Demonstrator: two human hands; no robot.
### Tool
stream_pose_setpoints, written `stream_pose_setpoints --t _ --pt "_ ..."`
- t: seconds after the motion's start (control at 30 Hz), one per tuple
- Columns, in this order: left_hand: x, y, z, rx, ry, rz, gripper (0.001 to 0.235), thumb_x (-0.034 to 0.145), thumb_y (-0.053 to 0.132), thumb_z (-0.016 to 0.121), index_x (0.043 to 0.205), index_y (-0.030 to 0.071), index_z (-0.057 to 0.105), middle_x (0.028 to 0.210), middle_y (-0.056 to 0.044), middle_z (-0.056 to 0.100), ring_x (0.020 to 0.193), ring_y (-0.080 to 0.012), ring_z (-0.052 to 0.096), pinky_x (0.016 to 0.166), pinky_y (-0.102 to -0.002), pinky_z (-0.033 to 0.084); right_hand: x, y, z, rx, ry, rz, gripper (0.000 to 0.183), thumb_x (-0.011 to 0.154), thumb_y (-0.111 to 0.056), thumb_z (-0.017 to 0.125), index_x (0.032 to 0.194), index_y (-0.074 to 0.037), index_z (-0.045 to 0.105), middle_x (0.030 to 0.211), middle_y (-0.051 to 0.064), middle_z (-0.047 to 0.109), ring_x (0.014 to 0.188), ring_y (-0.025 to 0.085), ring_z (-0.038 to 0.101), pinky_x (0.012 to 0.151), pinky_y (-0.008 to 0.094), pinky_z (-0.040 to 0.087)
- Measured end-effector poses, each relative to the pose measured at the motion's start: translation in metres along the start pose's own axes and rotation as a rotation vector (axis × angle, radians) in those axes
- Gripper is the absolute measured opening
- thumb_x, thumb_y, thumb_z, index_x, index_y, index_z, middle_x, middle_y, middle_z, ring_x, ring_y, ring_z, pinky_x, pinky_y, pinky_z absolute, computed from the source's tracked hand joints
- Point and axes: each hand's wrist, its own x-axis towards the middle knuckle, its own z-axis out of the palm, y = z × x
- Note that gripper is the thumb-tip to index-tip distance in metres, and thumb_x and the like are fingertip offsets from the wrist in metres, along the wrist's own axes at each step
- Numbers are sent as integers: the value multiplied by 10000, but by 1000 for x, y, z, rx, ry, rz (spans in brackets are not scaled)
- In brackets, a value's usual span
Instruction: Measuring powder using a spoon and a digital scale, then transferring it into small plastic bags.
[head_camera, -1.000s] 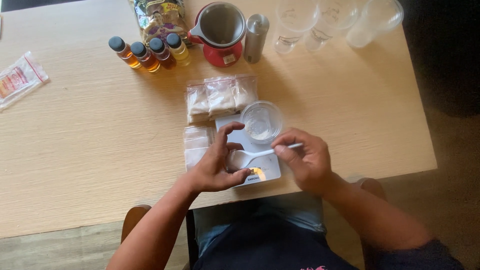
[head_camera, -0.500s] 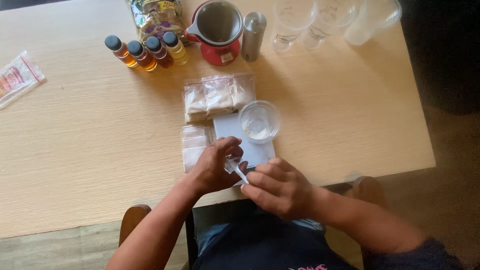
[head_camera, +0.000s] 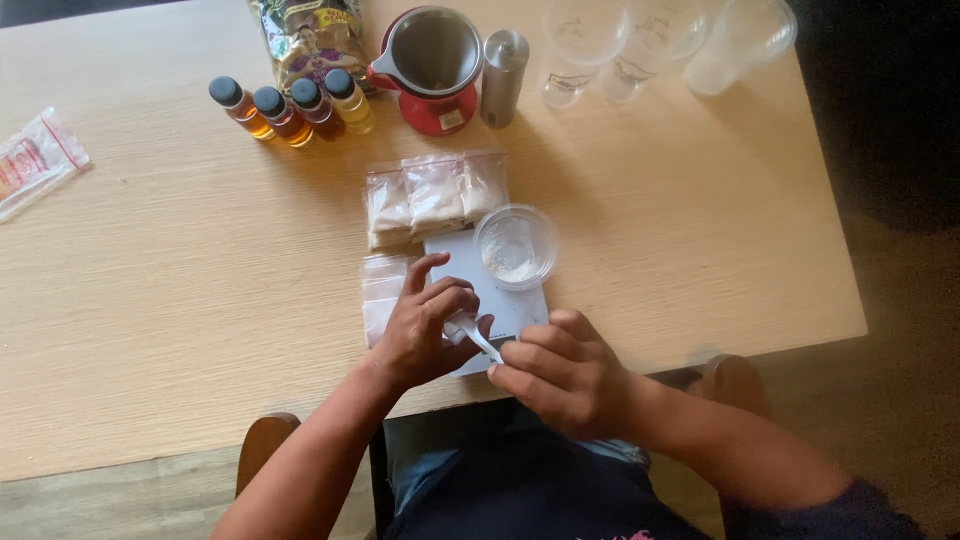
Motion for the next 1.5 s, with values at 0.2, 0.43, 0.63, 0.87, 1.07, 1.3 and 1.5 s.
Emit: stream_pose_setpoints --t 0.2,0.43,0.63,0.87,1.07,1.3,1.5 --pt "-1 -3 0 -60 57 -12 345 855 58 828 993 74 513 827 -63 660 770 -192 675 1110 -517 416 2 -3 -2 13 61 55 184 1052 -64 473 1034 -49 655 969 82 681 830 235 615 740 394 410" --pt "-9 -13 15 -67 172 84 612 875 14 830 1241 105 348 865 -46 677 822 -216 713 1162 -573 370 -7 -1 1 46 89 98 216 1043 -54 428 1019 -75 642 942 70 651 854 225 562 796 395 377" --pt "-13 -23 17 -136 402 -242 552 730 54 927 1148 94 569 961 -76 687 973 -348 744 1015 -592 539 -9 13 -10 242 409 456 112 994 -29 601 1026 -65 703 843 76 658 726 241 629 693 351 512" --pt "12 -2 4 -516 621 -656 655 838 187 897 1270 68 419 766 -78 745 800 -192 747 974 -402 588 -18 35 -5 246 645 622 109 1050 -78 559 1069 -19 649 878 74 589 791 189 590 777 330 499" --pt "-2 -22 15 -414 484 -498 575 872 89 851 1296 68 463 696 -64 655 624 -163 599 682 -301 508 -39 54 12 53 439 477 135 1011 -101 583 1003 -28 696 834 74 599 747 256 606 726 386 492" --pt "17 -11 17 159 0 -67 315 864 110 832 1157 66 726 696 -103 704 528 -218 666 485 -296 560 -22 47 12 -220 81 374 45 961 -113 692 978 -116 734 868 61 643 814 232 635 753 354 498" --pt "15 -15 11 398 -2 109 171 943 134 752 1093 139 669 780 -76 644 578 -199 668 526 -288 563 -33 45 7 -190 272 206 141 897 -88 766 1035 -112 778 932 78 693 834 205 652 784 355 500"
